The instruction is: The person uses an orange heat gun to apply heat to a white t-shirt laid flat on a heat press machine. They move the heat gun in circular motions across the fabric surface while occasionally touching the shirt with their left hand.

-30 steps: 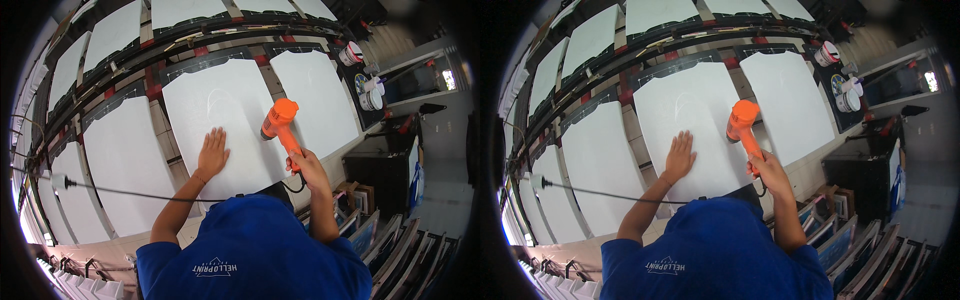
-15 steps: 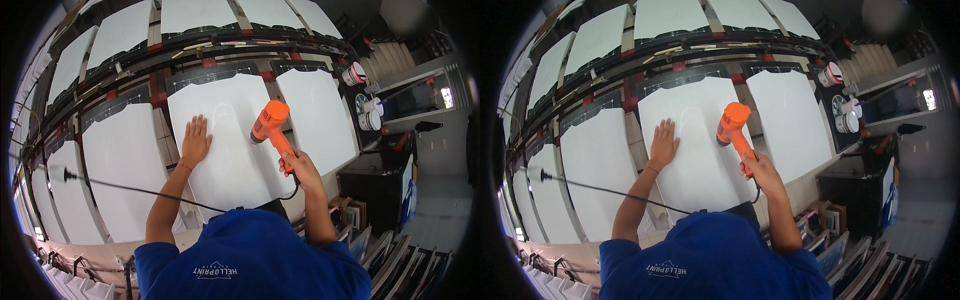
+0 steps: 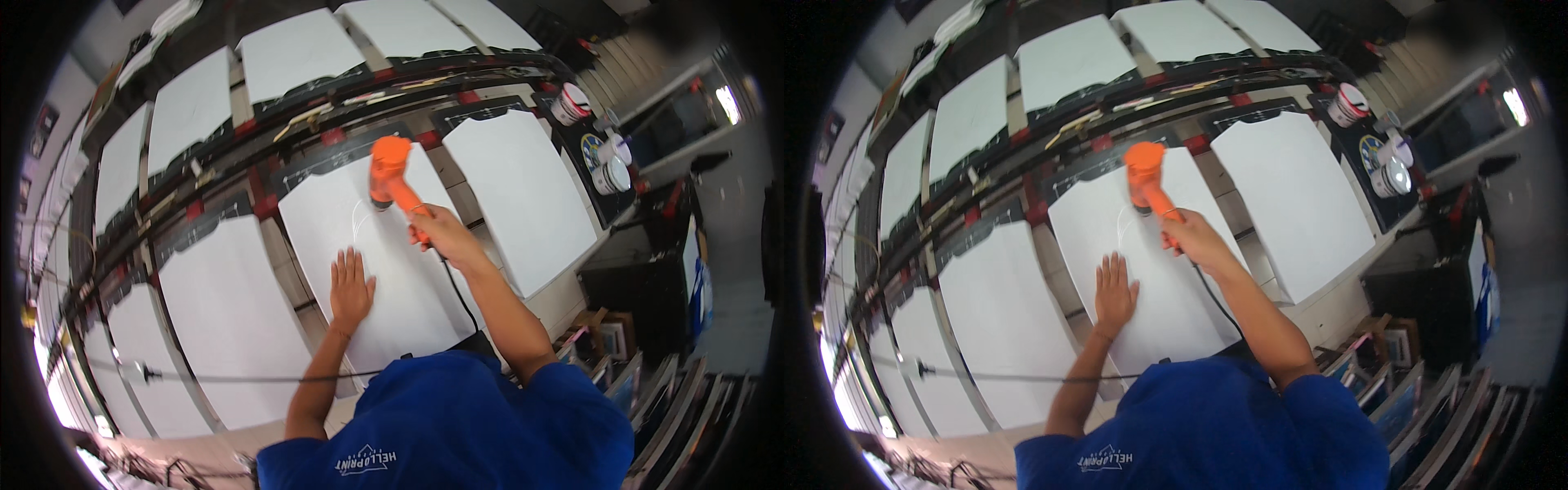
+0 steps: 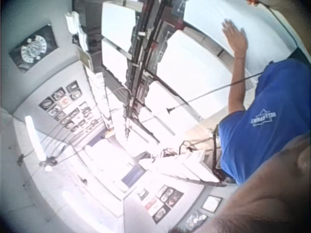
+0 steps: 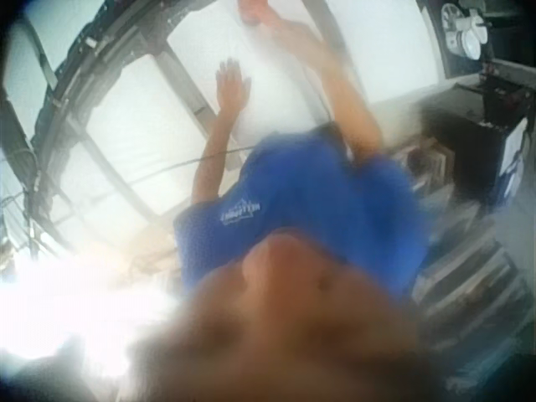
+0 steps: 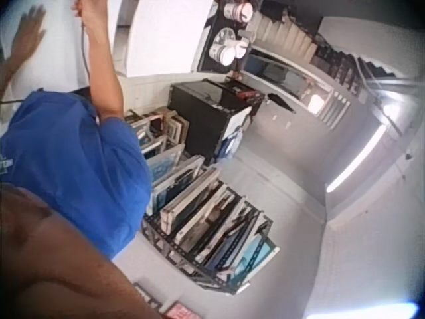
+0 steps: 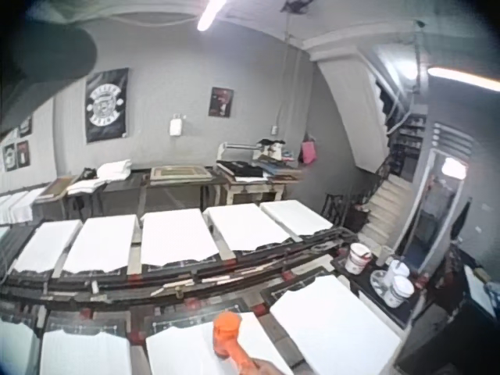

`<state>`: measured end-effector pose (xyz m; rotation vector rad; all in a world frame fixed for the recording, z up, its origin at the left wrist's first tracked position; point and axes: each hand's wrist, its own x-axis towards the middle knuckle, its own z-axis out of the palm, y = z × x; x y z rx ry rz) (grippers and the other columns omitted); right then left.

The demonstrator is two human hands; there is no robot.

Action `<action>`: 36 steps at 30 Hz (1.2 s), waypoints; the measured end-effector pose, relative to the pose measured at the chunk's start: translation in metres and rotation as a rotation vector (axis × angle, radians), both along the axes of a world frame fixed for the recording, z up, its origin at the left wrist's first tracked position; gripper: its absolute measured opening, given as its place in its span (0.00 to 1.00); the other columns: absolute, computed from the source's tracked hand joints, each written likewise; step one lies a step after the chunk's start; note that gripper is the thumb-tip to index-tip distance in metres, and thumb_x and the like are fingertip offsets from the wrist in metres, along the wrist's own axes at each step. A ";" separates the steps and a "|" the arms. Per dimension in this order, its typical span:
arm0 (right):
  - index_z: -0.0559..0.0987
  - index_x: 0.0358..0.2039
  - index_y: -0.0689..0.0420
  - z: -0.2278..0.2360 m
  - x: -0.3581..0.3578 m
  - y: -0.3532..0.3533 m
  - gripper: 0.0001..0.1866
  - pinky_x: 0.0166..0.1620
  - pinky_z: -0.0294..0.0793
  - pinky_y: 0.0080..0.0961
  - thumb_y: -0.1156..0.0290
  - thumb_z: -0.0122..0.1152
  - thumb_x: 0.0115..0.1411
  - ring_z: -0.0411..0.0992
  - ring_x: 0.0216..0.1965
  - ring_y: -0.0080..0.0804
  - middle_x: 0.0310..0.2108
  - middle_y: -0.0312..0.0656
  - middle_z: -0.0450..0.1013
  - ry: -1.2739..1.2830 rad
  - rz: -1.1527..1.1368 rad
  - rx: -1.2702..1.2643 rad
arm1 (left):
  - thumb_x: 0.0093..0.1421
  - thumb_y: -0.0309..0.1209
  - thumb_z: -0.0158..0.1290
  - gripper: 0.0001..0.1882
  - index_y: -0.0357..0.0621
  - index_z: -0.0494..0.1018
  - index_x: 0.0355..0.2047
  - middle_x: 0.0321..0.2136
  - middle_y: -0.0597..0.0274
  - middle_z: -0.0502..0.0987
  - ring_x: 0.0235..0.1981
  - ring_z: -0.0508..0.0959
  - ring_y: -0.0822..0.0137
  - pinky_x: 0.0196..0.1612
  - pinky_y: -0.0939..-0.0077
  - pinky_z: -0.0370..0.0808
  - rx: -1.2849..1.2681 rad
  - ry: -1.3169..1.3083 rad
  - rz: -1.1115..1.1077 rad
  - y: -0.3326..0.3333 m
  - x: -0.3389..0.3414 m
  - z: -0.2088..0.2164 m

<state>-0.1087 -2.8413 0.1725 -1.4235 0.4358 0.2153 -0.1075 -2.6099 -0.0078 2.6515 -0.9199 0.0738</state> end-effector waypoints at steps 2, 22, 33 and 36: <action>0.74 0.41 0.61 -0.017 0.009 0.001 0.16 0.28 0.70 0.19 0.60 0.57 0.64 0.71 0.27 0.20 0.29 0.35 0.72 -0.072 0.017 0.007 | 0.65 0.42 0.48 0.35 0.30 0.58 0.64 0.67 0.42 0.56 0.69 0.53 0.43 0.70 0.49 0.49 0.032 0.035 -0.025 -0.003 -0.026 0.004; 0.71 0.49 0.62 -0.032 -0.172 -0.141 0.19 0.32 0.72 0.20 0.63 0.59 0.64 0.71 0.35 0.21 0.36 0.37 0.72 -0.125 0.041 0.262 | 0.65 0.38 0.49 0.26 0.37 0.66 0.60 0.55 0.43 0.71 0.58 0.68 0.46 0.62 0.55 0.62 -0.418 0.601 0.106 0.022 -0.220 0.059; 0.71 0.44 0.61 -0.030 -0.245 -0.382 0.18 0.28 0.69 0.21 0.65 0.63 0.58 0.68 0.23 0.20 0.26 0.35 0.69 0.008 0.036 0.372 | 0.74 0.41 0.33 0.27 0.31 0.76 0.46 0.35 0.51 0.79 0.38 0.78 0.63 0.45 0.71 0.74 -0.521 0.844 0.259 -0.197 -0.226 0.082; 0.71 0.45 0.62 -0.021 -0.235 -0.430 0.20 0.29 0.71 0.21 0.62 0.63 0.60 0.70 0.24 0.22 0.27 0.35 0.69 -0.013 0.108 0.308 | 0.74 0.41 0.33 0.27 0.31 0.77 0.45 0.34 0.52 0.79 0.37 0.78 0.64 0.46 0.70 0.75 -0.533 0.811 0.351 -0.232 -0.232 0.096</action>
